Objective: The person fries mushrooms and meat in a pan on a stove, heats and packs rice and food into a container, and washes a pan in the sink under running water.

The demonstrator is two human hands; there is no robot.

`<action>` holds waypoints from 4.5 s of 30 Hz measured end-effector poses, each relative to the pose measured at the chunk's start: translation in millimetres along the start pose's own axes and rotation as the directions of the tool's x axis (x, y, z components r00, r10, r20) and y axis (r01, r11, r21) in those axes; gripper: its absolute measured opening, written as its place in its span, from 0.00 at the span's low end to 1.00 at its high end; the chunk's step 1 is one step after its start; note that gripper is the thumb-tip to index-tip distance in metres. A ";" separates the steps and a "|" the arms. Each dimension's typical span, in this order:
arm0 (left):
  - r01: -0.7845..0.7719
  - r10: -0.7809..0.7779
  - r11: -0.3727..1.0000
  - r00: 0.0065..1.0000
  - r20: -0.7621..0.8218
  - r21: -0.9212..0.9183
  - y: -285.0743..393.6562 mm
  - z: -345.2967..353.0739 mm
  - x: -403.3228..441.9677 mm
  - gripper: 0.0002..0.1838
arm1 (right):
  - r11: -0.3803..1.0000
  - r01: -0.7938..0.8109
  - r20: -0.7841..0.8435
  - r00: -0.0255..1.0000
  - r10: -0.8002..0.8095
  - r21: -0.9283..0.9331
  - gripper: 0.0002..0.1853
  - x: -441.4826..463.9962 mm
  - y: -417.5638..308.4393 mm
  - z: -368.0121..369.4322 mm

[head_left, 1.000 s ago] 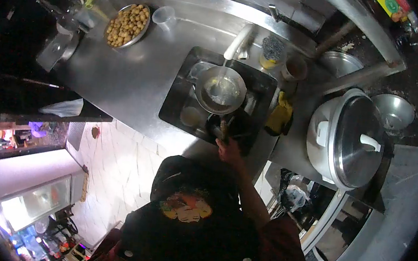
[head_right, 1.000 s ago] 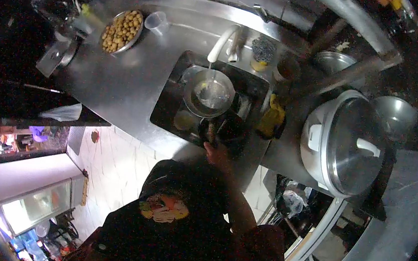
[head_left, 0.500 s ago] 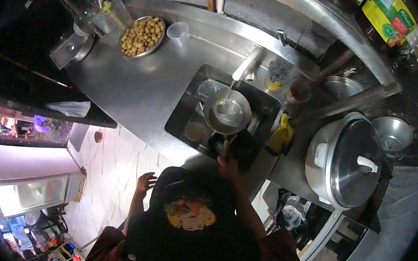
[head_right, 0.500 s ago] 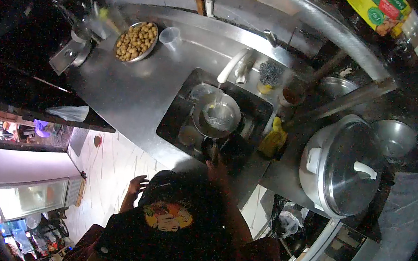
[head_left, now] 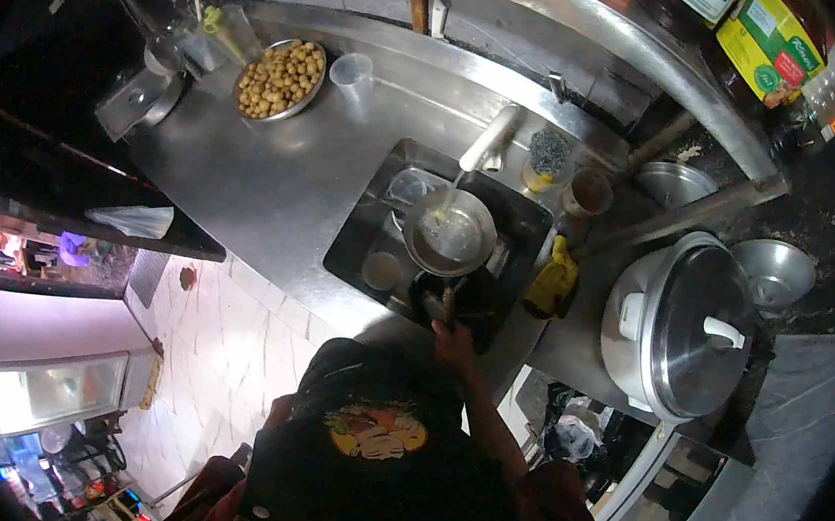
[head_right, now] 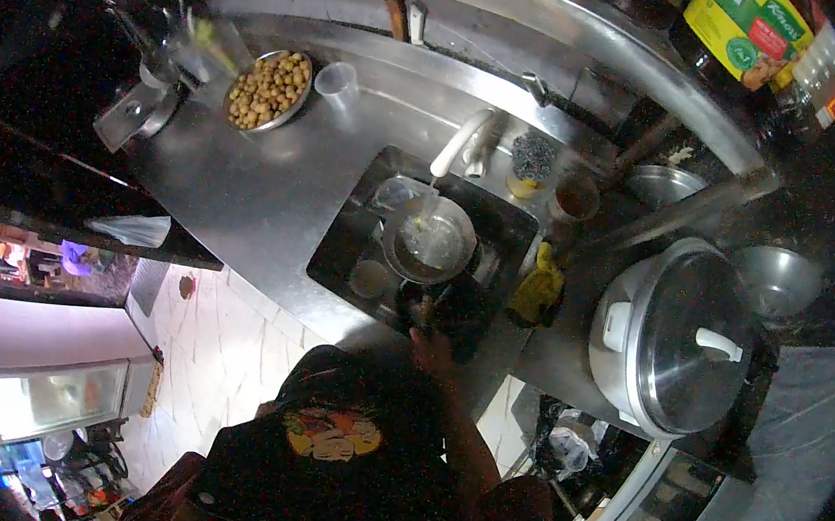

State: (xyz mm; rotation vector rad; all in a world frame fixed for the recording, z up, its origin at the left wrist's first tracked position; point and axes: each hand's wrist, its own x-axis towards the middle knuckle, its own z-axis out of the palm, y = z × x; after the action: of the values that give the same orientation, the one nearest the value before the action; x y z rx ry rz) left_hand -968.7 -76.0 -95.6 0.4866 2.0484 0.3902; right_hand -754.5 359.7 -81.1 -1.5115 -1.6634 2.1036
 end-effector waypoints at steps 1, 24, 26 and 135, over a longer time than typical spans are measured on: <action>-0.005 0.005 1.000 1.000 -0.008 -0.010 3.6 -1.2 5.1 0.21 | 1.000 0.001 0.001 1.000 -0.001 -0.005 0.12 5.6 12.3 -0.8; -0.124 0.144 0.964 0.987 -0.072 0.236 4.8 -2.3 17.5 0.13 | 0.727 0.505 0.076 0.841 -0.535 -0.465 0.25 37.5 80.2 8.5; -0.051 0.063 0.970 0.997 -0.040 0.239 -1.9 0.3 20.9 0.13 | 0.845 0.386 0.041 0.915 -0.401 -0.370 0.22 29.1 68.7 10.0; -0.945 0.718 -0.222 0.009 0.696 0.241 407.4 201.4 86.6 0.28 | 0.849 0.529 -0.985 0.135 -0.105 -0.018 0.25 -344.6 266.7 313.5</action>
State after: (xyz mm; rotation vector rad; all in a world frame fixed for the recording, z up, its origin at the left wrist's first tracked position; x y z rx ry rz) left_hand -759.6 336.0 -70.9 2.4729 0.9811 0.2295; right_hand -667.6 -170.0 -87.3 -1.5417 -0.8530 0.6560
